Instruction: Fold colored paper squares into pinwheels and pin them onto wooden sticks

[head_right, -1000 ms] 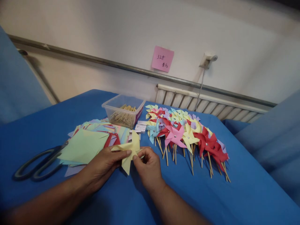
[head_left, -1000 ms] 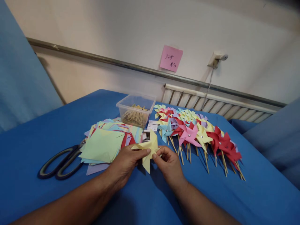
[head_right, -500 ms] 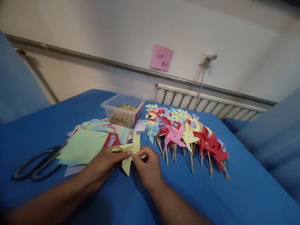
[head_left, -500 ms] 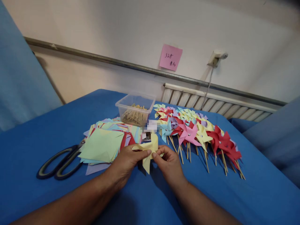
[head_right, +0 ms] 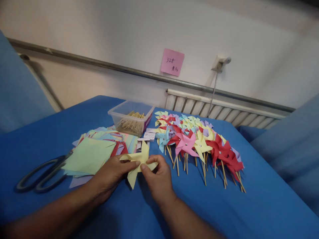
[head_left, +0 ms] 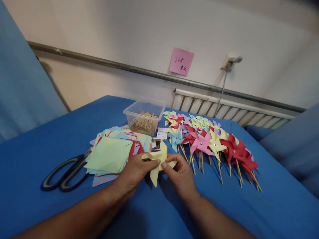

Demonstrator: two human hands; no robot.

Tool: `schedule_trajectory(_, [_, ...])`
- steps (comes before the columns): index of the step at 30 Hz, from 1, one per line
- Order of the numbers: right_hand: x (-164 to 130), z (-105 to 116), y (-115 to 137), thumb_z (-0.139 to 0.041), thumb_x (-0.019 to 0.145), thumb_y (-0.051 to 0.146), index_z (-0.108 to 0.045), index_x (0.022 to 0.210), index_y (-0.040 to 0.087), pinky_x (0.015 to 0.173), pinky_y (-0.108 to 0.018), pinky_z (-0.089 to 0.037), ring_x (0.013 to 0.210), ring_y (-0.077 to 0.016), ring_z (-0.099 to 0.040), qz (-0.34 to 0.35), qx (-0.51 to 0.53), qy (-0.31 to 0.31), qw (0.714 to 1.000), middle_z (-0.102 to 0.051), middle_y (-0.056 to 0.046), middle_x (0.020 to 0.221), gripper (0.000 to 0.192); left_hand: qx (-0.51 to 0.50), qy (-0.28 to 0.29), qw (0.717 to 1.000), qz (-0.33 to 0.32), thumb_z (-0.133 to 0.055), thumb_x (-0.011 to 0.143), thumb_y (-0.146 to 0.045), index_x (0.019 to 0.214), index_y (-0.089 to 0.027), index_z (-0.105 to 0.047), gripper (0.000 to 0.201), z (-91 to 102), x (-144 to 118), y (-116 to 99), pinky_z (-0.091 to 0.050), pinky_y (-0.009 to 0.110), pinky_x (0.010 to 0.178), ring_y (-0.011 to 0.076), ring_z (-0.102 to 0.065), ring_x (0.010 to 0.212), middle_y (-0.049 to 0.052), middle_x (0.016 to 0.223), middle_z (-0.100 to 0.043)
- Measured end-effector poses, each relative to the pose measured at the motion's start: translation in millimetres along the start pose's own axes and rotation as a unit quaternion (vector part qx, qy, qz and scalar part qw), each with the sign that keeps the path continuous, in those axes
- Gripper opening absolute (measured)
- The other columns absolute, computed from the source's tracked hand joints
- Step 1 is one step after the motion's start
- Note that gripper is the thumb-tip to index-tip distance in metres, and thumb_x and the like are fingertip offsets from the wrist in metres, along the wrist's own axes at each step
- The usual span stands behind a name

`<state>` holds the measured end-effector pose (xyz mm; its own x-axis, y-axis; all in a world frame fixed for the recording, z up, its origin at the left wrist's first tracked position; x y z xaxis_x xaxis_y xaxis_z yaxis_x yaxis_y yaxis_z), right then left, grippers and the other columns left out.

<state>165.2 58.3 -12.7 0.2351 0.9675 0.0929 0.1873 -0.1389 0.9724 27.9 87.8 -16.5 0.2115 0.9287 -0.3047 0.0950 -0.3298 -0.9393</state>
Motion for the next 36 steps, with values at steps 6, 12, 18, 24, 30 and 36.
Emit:
schedule_trajectory(6, [5, -5, -2, -0.076, 0.067, 0.029, -0.057, 0.09, 0.019, 0.065, -0.027, -0.05, 0.069, -0.0148, -0.063, -0.015, 0.064, 0.038, 0.997, -0.069, -0.002, 0.078, 0.032, 0.06, 0.027, 0.998, 0.005, -0.076, 0.058, -0.023, 0.077, -0.012, -0.068, 0.023, -4.4, 0, -2, -0.047, 0.026, 0.056, 0.0198, -0.064, 0.061, 0.007, 0.069, -0.071])
schedule_trajectory(12, [6, -12, -8, -0.077, 0.066, 0.03, -0.055, 0.092, 0.019, 0.071, -0.032, -0.052, 0.07, -0.0173, -0.066, -0.038, 0.108, 0.059, 0.992, -0.071, -0.003, 0.081, 0.036, 0.036, 0.045, 0.998, 0.002, -0.079, 0.056, -0.024, 0.077, -0.013, -0.07, 0.025, -9.5, 1, 2, -0.048, 0.026, 0.057, 0.0197, -0.065, 0.063, 0.006, 0.069, -0.073])
schedule_trajectory(18, [6, -12, -9, -0.077, 0.067, 0.032, -0.054, 0.092, 0.02, 0.069, -0.032, -0.051, 0.069, -0.0173, -0.066, -0.03, 0.124, 0.037, 0.991, -0.07, -0.002, 0.08, 0.036, 0.031, 0.032, 0.999, 0.007, -0.081, 0.055, -0.029, 0.071, -0.012, -0.068, 0.027, -7.6, 4, 8, -0.045, 0.025, 0.051, 0.0169, -0.062, 0.054, 0.005, 0.064, -0.07])
schedule_trajectory(24, [9, 4, -2, -0.073, 0.071, 0.037, -0.059, 0.093, 0.019, 0.064, -0.028, -0.049, 0.067, -0.0154, -0.063, -0.016, 0.1, -0.007, 0.995, -0.068, -0.001, 0.077, 0.032, 0.03, -0.005, 1.0, -0.009, -0.08, 0.057, -0.026, 0.067, -0.012, -0.066, 0.022, 3.6, 2, -8, -0.044, 0.023, 0.048, 0.0153, -0.061, 0.05, 0.003, 0.059, -0.068])
schedule_trajectory(30, [19, 26, -3, -0.074, 0.069, 0.036, -0.064, 0.08, 0.019, 0.055, -0.024, -0.043, 0.057, -0.0119, -0.055, 0.0, 0.02, -0.064, 0.998, -0.061, 0.002, 0.065, 0.024, -0.112, -0.04, 0.991, -0.061, -0.073, 0.067, -0.021, 0.072, -0.014, -0.065, 0.012, 25.6, -3, -48, -0.051, 0.024, 0.053, 0.0145, -0.062, 0.052, 0.001, 0.058, -0.068])
schedule_trajectory(36, [18, -9, -7, -0.061, 0.079, 0.024, -0.07, 0.081, 0.02, 0.06, -0.027, -0.045, 0.065, -0.0161, -0.058, 0.088, -0.203, 0.047, 0.974, -0.064, -0.001, 0.072, 0.01, -0.187, -0.06, 0.976, -0.095, -0.07, 0.069, -0.01, 0.067, -0.013, -0.065, 0.006, 35.7, -7, -66, -0.053, 0.019, 0.055, 0.0116, -0.062, 0.054, 0.0, 0.058, -0.068])
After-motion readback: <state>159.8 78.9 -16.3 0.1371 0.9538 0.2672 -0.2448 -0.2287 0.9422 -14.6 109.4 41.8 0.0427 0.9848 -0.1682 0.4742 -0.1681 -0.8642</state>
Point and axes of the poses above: each hand's wrist, its own x-axis towards the middle knuckle, its own z-axis out of the back of the hand, y = z × x, the point moved 10 cm from there along x, towards the middle knuckle
